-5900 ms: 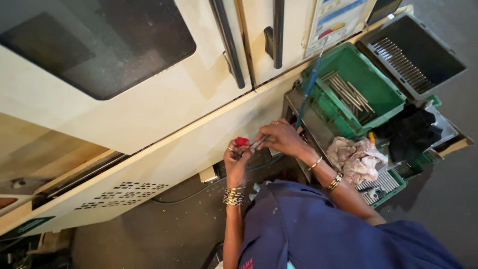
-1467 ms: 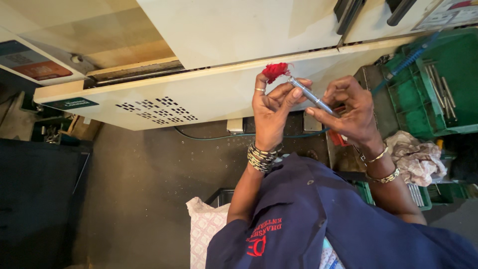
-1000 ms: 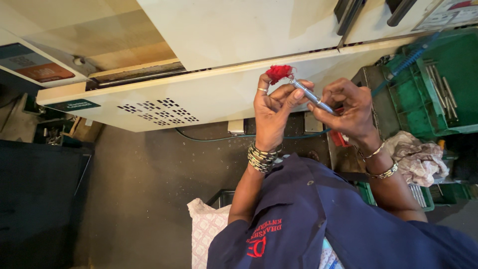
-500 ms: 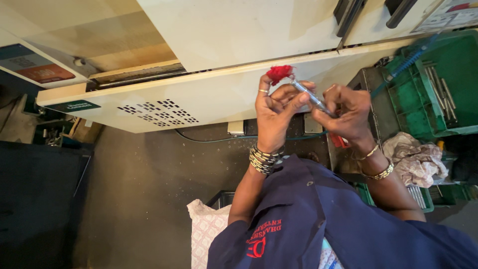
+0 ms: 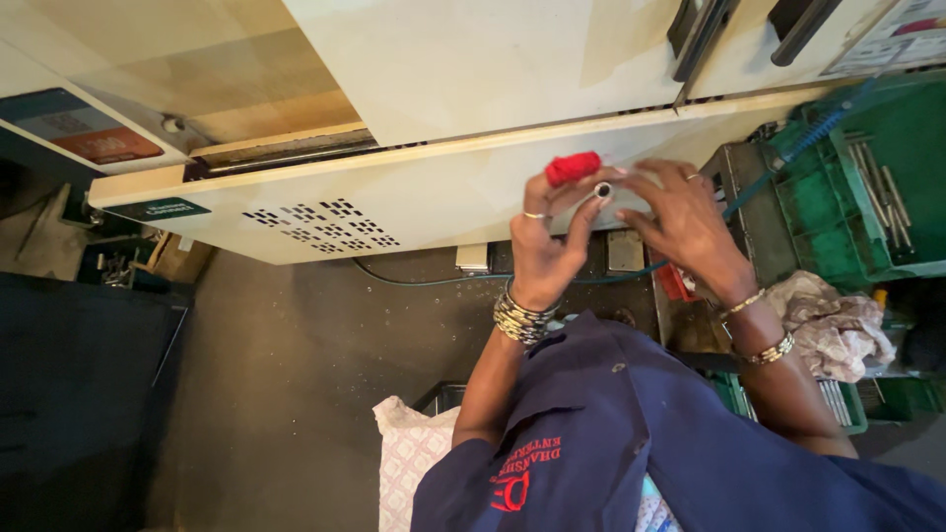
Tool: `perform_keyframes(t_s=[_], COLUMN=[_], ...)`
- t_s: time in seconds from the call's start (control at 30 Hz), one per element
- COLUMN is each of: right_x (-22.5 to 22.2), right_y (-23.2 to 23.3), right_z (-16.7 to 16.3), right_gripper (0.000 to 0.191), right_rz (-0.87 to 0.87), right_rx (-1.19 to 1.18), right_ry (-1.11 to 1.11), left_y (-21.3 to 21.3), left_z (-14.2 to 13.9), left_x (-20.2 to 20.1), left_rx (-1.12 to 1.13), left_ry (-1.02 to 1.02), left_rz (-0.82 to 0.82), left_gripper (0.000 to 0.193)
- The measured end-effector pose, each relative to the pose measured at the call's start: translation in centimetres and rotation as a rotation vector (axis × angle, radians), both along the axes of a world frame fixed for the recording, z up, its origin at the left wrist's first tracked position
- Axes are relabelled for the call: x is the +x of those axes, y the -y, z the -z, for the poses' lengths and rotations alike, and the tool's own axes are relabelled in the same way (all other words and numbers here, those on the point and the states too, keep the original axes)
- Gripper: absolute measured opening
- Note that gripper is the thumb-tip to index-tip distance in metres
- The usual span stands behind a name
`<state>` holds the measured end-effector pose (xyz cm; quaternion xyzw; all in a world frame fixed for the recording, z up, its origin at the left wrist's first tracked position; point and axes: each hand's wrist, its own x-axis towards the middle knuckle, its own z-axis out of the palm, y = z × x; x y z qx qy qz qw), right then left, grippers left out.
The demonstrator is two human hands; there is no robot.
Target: The person repeatedly opens a machine door, retrieves a metal rod from a green bin, inserts it into a fixture inside the machine, and measures it with a digital caliper. The person also uses a red-tipped tool and a cloth during the process.
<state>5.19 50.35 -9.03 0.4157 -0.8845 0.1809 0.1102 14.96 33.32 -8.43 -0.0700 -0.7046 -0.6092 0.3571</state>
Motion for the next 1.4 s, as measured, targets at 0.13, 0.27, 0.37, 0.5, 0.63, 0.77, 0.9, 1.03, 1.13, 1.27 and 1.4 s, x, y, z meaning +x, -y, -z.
perform_keyframes(t_s=[0.13, 0.27, 0.37, 0.5, 0.63, 0.77, 0.9, 1.03, 1.13, 1.27, 1.4], right_x=[0.1, 0.7, 1.0, 0.5, -1.0, -2.5, -6.2, -13.9, -20.1, -25.7, -27.2], right_y=[-0.3, -0.7, -0.9, -1.3, -2.5, -4.0, -7.3, -14.3, -18.7, -19.6, -18.9], right_z=[-0.5, -1.8, -2.2, -1.4, 0.4, 2.7, 6.2, 11.4, 14.3, 14.3, 13.9], right_gripper=[0.061, 0.057, 0.051, 0.038, 0.034, 0.034, 0.046, 0.088, 0.125, 0.124, 0.097], right_rz=[-0.044, -0.125, -0.147, -0.206, -0.194, -0.192, 0.066, 0.523, 0.893, 0.911, 0.977], right_rx=[-0.245, -0.475, -0.529, -0.552, -0.521, -0.454, -0.456, -0.407, -0.278, -0.236, -0.085], right_ry=[0.155, 0.216, 0.211, 0.21, 0.15, 0.108, 0.297, -0.092, 0.151, 0.312, 0.294], left_y=[-0.3, -1.2, -1.9, -2.6, -3.1, -4.4, -6.6, -8.2, -9.1, -9.6, -9.1], left_z=[0.5, 1.4, 1.8, 1.3, 0.1, -0.3, 0.1, 0.7, 0.8, 0.1, -0.8], left_x=[-0.2, -0.6, -0.8, -1.1, -1.9, -5.3, -8.4, -10.6, -12.2, -13.8, -14.4], left_rx=[-0.243, -0.246, -0.271, -0.264, -0.273, -0.363, -0.262, -0.261, -0.337, -0.385, -0.378], left_ry=[-0.161, -0.11, -0.133, -0.151, 0.005, 0.005, 0.03, 0.0, -0.079, -0.072, -0.079], left_rz=[-0.077, 0.001, -0.003, 0.006, 0.03, 0.119, 0.187, 0.169, 0.107, 0.008, -0.054], left_gripper=[0.05, 0.048, 0.048, 0.046, 0.045, 0.027, 0.023, 0.036, 0.045, 0.052, 0.05])
